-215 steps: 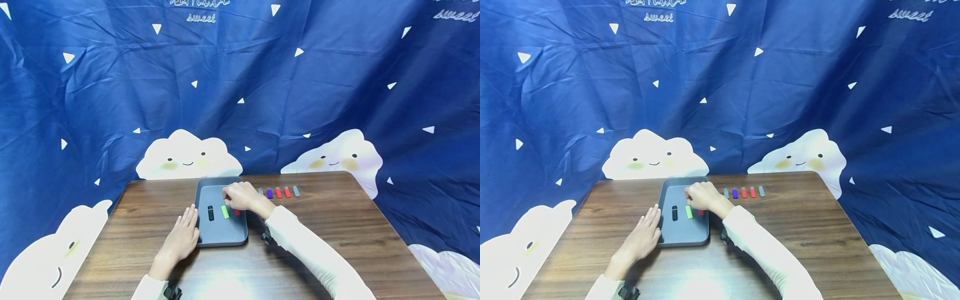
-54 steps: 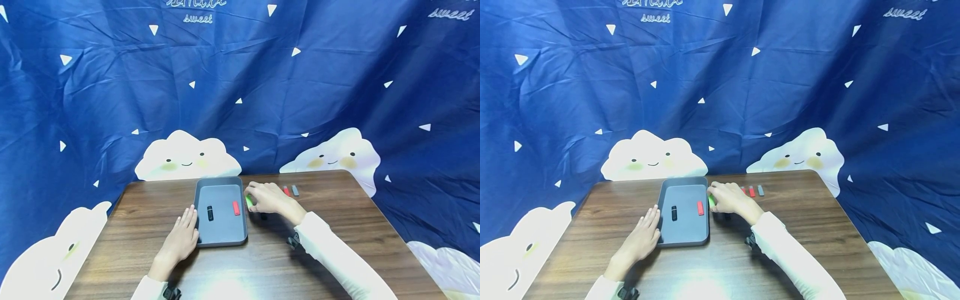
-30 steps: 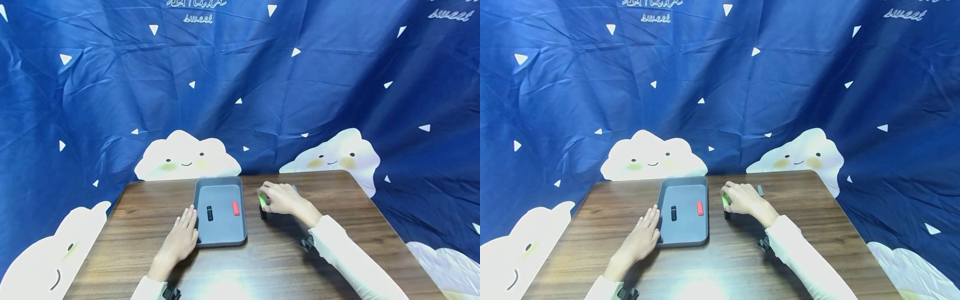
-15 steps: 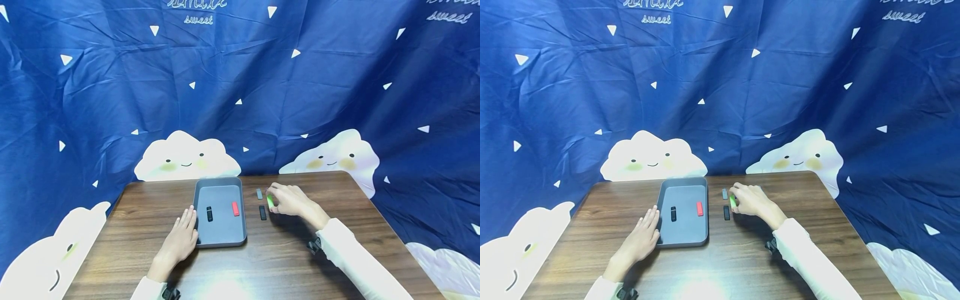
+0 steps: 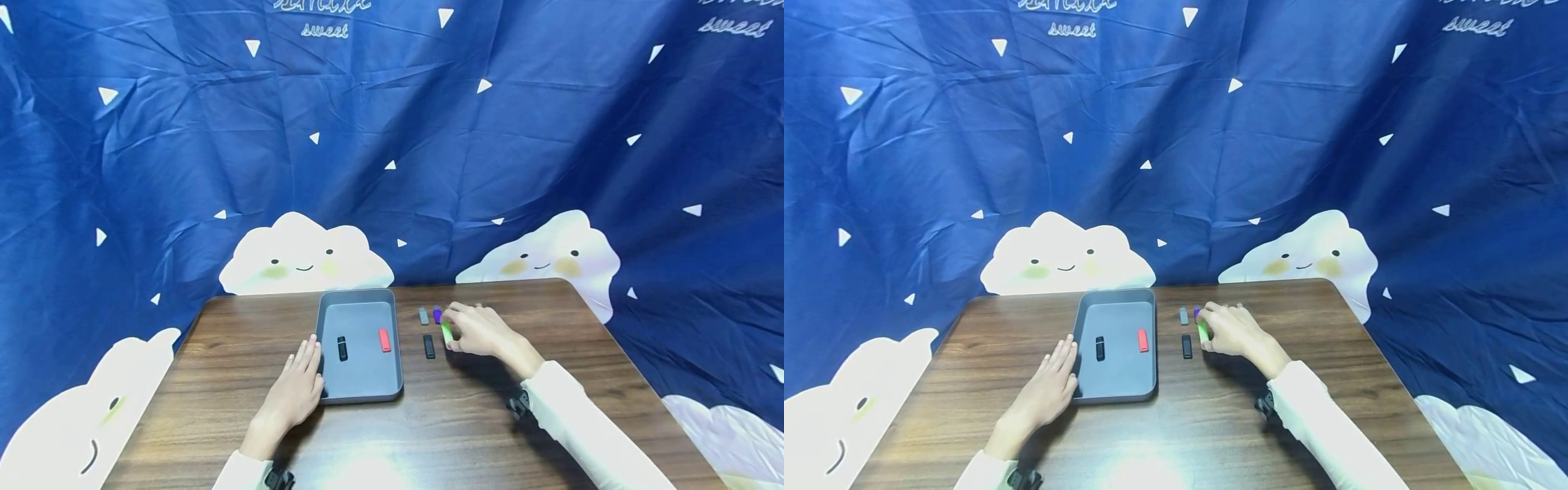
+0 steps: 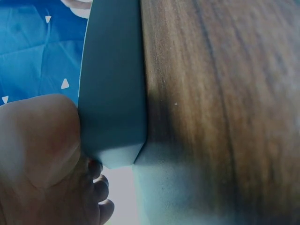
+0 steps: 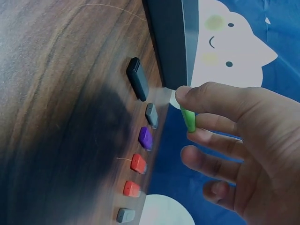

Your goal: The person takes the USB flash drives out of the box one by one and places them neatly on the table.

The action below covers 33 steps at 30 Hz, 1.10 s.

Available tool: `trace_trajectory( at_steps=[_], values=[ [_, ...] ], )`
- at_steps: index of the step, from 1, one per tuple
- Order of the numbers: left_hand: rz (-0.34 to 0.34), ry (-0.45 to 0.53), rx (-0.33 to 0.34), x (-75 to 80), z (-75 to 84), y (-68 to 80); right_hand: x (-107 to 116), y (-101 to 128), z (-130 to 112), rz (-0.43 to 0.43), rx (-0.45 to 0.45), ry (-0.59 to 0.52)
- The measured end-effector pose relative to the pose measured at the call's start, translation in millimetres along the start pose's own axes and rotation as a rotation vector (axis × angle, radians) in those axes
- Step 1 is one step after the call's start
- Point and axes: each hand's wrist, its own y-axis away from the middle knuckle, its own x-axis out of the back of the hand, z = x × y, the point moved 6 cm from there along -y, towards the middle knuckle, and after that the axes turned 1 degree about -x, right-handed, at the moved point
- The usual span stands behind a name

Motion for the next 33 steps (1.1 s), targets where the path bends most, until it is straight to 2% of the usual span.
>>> trace_trajectory(
  at_steps=[11,33],
  values=[
    [-0.006,-0.003,0.002,1.7,-0.2,-1.1,-10,1,7,-0.009,-0.026,-0.018],
    [-0.014,-0.007,-0.004,-0.6,-1.9,-1.4,-39,0,11,-0.032,-0.009,-0.047]
  ],
)
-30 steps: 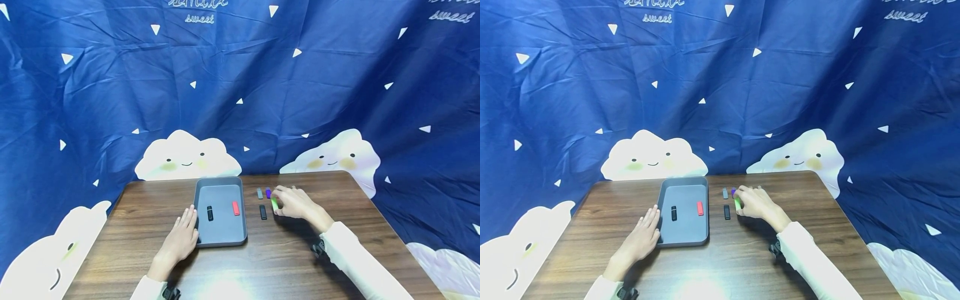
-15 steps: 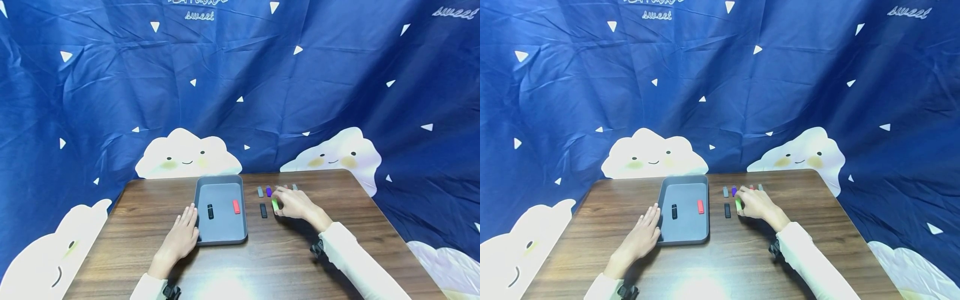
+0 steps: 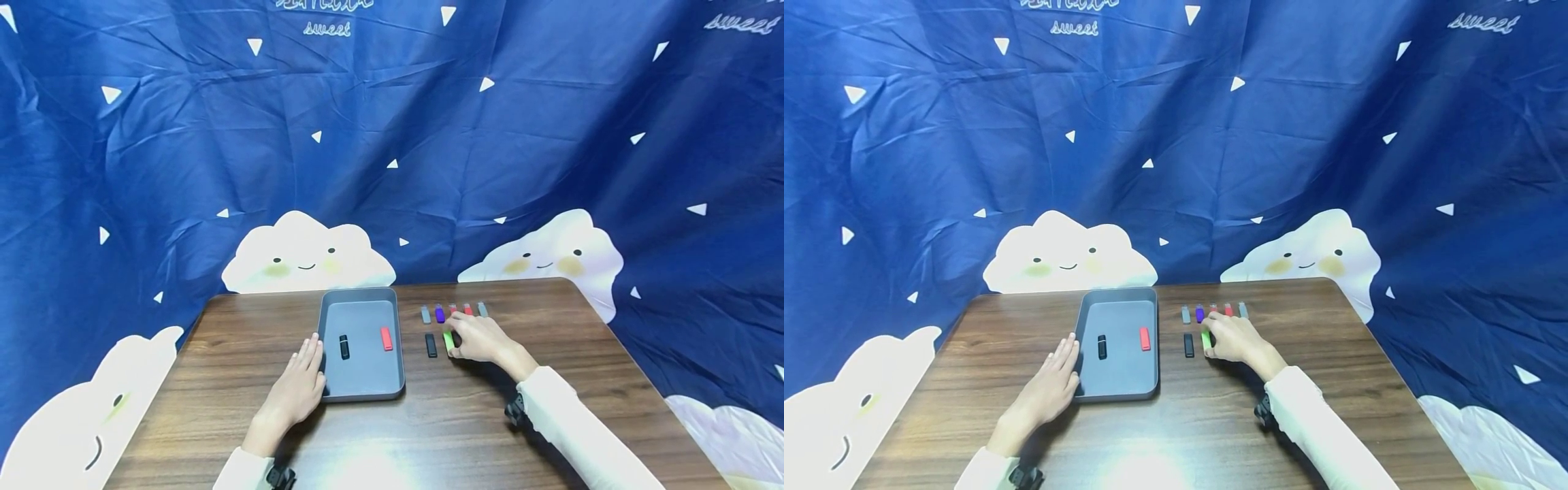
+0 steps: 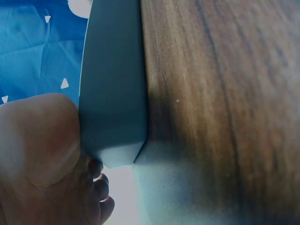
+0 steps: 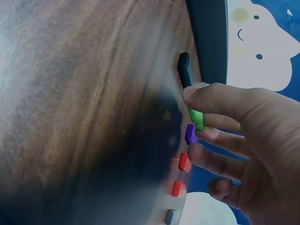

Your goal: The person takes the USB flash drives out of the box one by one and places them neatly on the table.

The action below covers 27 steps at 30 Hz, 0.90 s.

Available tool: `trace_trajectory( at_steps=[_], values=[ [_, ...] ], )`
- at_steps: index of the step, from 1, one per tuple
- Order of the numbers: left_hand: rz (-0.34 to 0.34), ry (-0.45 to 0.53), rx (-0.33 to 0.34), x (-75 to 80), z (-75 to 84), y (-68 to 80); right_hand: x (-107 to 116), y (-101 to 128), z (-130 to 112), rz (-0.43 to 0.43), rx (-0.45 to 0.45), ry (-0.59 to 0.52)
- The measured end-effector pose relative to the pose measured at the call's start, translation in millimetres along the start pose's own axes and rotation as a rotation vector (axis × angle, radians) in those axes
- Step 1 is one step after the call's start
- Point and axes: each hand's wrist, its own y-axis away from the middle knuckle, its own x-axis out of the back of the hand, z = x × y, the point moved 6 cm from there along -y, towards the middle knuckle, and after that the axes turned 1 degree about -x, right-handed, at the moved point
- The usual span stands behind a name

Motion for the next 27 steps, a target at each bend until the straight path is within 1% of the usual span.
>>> trace_trajectory(
  at_steps=[10,27],
  values=[
    [0.004,0.014,-0.001,1.1,0.7,0.8,-12,-2,2,-0.013,-0.021,-0.002],
    [0.014,0.021,-0.007,2.1,1.5,0.1,-16,1,3,-0.003,-0.034,-0.015]
  ],
)
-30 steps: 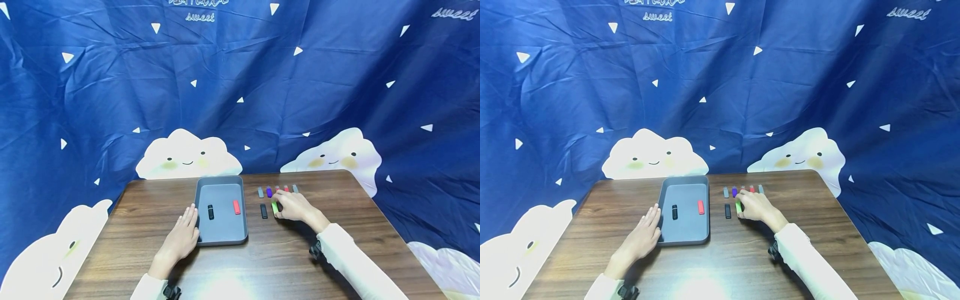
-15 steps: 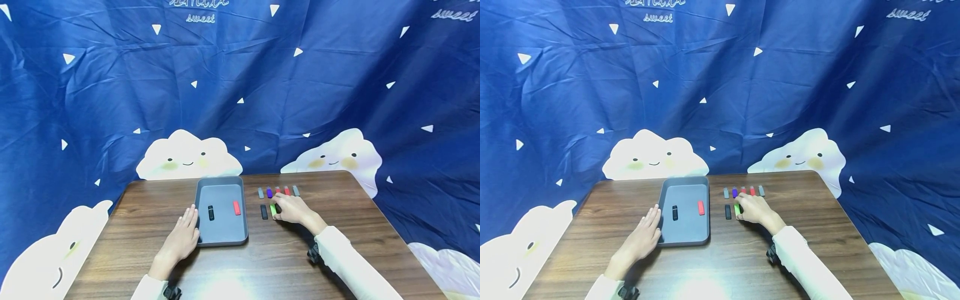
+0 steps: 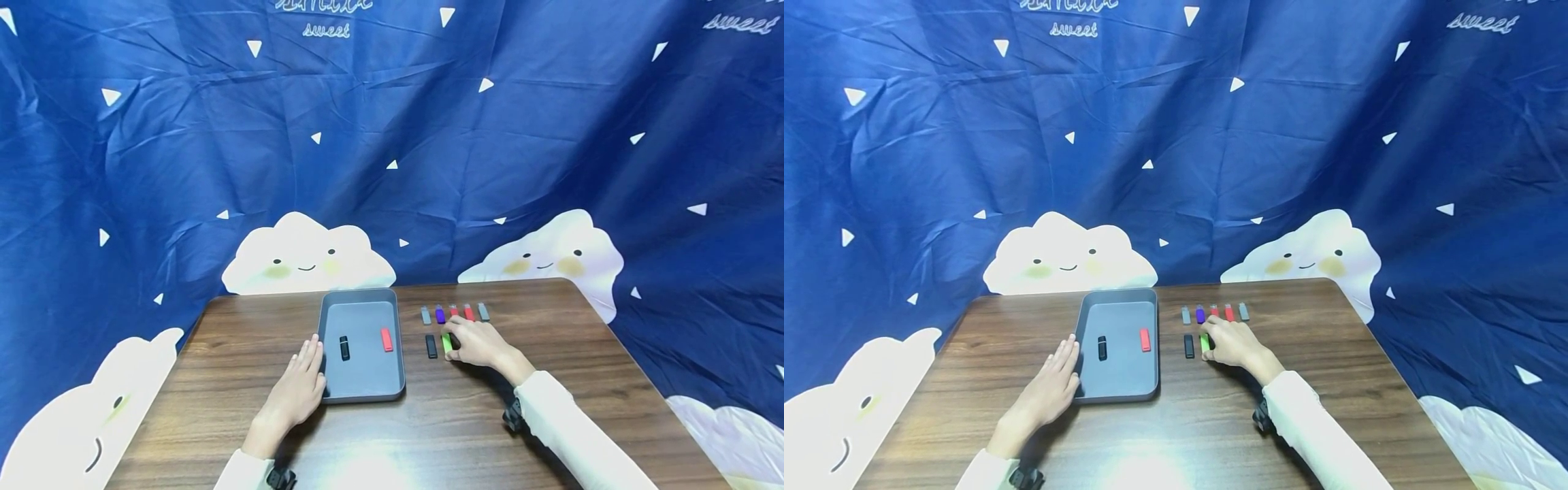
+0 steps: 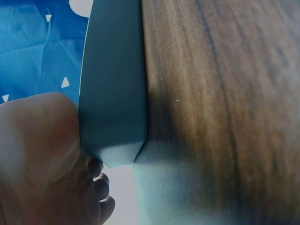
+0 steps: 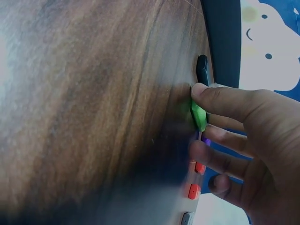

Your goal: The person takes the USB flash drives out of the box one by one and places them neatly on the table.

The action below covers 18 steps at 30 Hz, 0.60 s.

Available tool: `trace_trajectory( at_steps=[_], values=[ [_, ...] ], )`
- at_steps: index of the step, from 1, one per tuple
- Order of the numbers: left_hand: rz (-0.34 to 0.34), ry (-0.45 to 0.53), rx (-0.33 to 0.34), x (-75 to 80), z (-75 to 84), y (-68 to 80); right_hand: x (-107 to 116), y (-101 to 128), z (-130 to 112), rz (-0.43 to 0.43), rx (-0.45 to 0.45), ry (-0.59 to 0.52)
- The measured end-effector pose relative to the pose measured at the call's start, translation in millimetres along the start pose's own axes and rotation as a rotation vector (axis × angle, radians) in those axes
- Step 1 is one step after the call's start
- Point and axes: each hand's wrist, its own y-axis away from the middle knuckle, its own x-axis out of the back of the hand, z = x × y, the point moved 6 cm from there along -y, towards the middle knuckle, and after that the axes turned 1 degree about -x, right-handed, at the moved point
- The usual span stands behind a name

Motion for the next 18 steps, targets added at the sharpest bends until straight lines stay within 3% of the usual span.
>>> trace_trajectory(
  at_steps=[18],
  values=[
    [-0.003,0.005,0.004,1.4,2.1,1.5,10,0,-4,0.038,0.01,-0.021]
  ],
)
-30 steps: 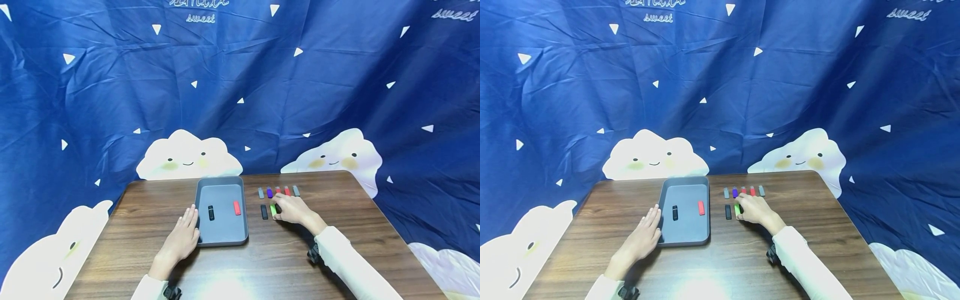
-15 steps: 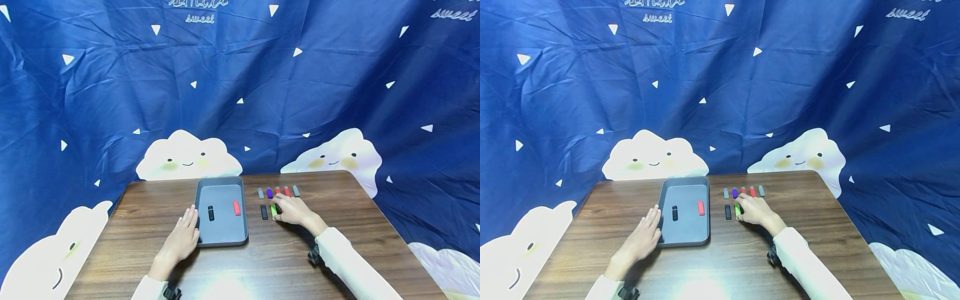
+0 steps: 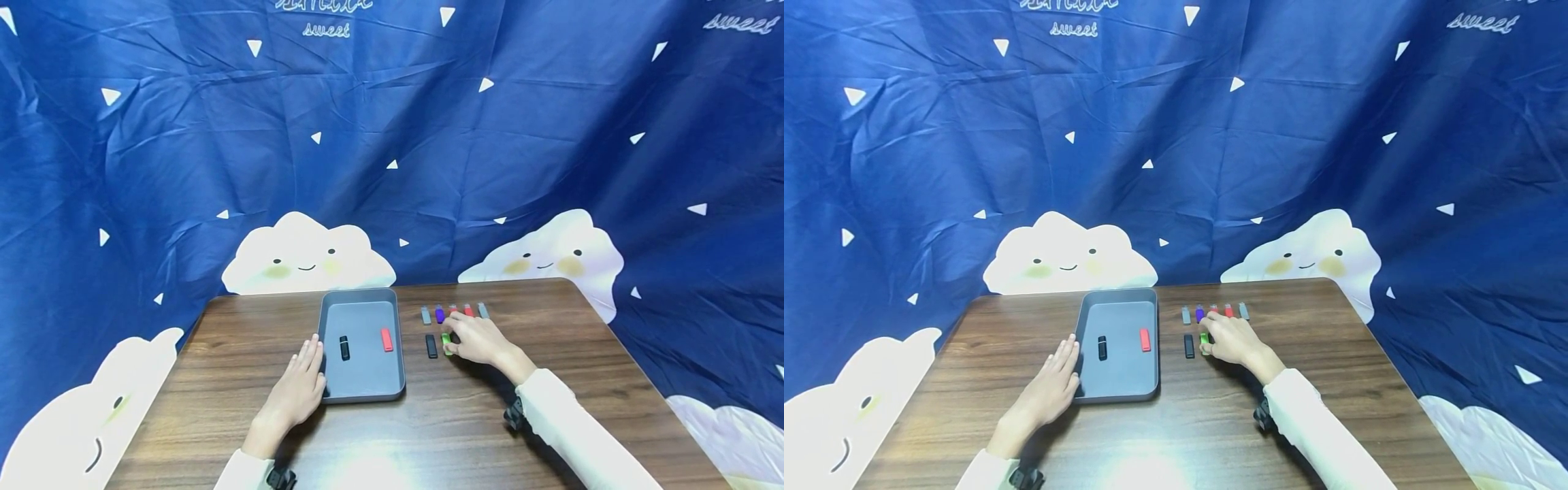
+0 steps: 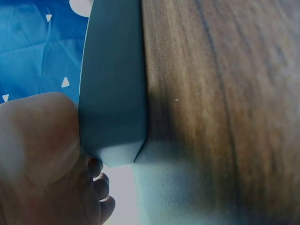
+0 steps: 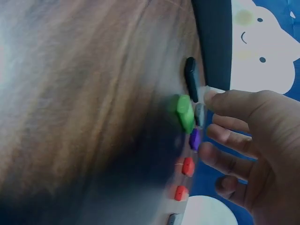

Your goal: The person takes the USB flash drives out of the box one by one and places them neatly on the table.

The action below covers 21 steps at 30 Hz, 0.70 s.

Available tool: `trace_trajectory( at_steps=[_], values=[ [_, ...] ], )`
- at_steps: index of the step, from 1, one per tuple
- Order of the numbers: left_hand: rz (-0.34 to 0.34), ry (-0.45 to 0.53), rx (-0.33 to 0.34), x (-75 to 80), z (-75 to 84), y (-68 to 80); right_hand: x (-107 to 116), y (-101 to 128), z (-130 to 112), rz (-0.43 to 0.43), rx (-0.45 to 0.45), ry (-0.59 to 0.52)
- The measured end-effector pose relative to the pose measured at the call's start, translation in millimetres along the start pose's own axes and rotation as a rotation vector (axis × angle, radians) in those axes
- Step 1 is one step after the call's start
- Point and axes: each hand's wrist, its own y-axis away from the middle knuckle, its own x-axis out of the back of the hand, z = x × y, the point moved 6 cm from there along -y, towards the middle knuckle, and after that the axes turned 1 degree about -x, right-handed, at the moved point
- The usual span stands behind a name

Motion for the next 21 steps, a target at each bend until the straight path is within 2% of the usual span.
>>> trace_trajectory(
  at_steps=[9,17,21],
  values=[
    [-0.008,0.009,0.005,-1.2,-0.1,-0.1,16,-10,-13,0.005,-0.014,-0.098],
    [-0.005,0.015,0.004,-3.0,-0.7,0.6,20,-22,-32,0.03,-0.002,-0.104],
    [0.027,0.021,-0.013,-3.4,-2.5,-1.1,25,-32,-40,0.028,-0.004,-0.12]
  ],
)
